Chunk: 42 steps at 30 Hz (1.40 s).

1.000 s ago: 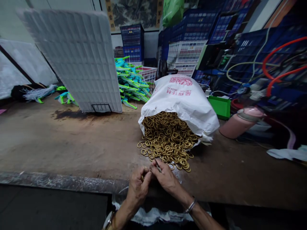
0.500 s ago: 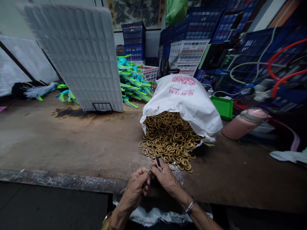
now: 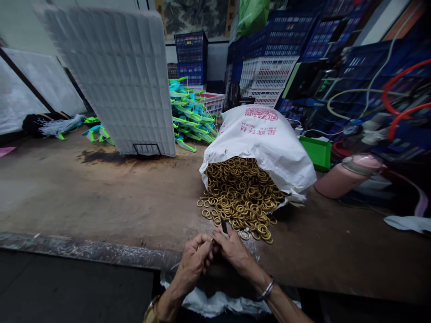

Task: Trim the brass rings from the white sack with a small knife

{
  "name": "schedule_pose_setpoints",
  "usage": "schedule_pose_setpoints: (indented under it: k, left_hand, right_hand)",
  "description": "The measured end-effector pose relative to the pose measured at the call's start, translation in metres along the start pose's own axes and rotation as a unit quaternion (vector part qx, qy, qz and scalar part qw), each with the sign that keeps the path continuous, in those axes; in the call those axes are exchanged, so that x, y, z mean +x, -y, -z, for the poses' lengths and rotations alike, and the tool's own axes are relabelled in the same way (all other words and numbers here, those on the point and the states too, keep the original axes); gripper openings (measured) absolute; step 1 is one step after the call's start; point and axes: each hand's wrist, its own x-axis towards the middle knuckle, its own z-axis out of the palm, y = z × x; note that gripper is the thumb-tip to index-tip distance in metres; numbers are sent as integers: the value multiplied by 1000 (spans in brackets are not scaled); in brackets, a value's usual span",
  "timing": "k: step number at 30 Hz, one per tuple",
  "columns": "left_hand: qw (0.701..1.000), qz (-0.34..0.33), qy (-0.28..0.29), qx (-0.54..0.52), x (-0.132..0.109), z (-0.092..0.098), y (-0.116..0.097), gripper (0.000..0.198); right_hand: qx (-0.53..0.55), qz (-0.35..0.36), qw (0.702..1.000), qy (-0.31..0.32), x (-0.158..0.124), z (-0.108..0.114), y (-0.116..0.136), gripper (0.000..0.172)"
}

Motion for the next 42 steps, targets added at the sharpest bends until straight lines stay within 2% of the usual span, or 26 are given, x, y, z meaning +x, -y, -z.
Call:
schedule_pose_setpoints:
  k: [4, 7, 9, 11, 15, 18, 22, 26, 29, 32, 37, 42]
  left_hand:
    - [1000, -1, -1, -3, 1, 0, 3, 33]
    - [1000, -7, -11, -6, 0, -1, 3, 34]
    - [999, -17, -27, 8, -1, -2, 2, 34]
    - [999, -28, -41, 22, -1, -4, 1, 34]
    - [997, -63, -40, 26, 1, -5, 2, 31]
    - [994, -87, -45, 44, 1, -4, 4, 30]
    - [996, -72, -26, 37, -6, 0, 4, 31]
    - [1000, -26, 15, -10, -15, 0, 1, 31]
    - [995, -6, 32, -99, -16, 1, 3, 30]
    - [986, 10, 31, -164, -13, 4, 6, 32]
    - [980, 8, 18, -197, -11, 9, 7, 31]
    - [965, 28, 29, -260, -11, 13, 2, 25]
  right_hand:
    - [-40, 9, 999, 1, -1, 2, -1, 32]
    - [-126, 37, 991, -37, -4, 5, 2, 30]
    - [-213, 70, 973, -49, -7, 7, 3, 22]
    - [-298, 96, 950, -24, -12, 8, 5, 14]
    - [-410, 89, 908, 26, -20, 8, 10, 32]
    - [-463, 73, 883, 36, -22, 7, 11, 34]
    - [-533, 57, 844, 8, -15, 8, 9, 32]
    - [-581, 18, 811, -61, 0, 16, 11, 26]
    - [-581, 41, 806, -104, 10, 21, 20, 24]
    - [-567, 79, 811, -121, 21, 20, 29, 22]
    - [-558, 124, 813, -106, 41, 6, 31, 19]
    - [-570, 100, 812, -76, 57, -10, 30, 21]
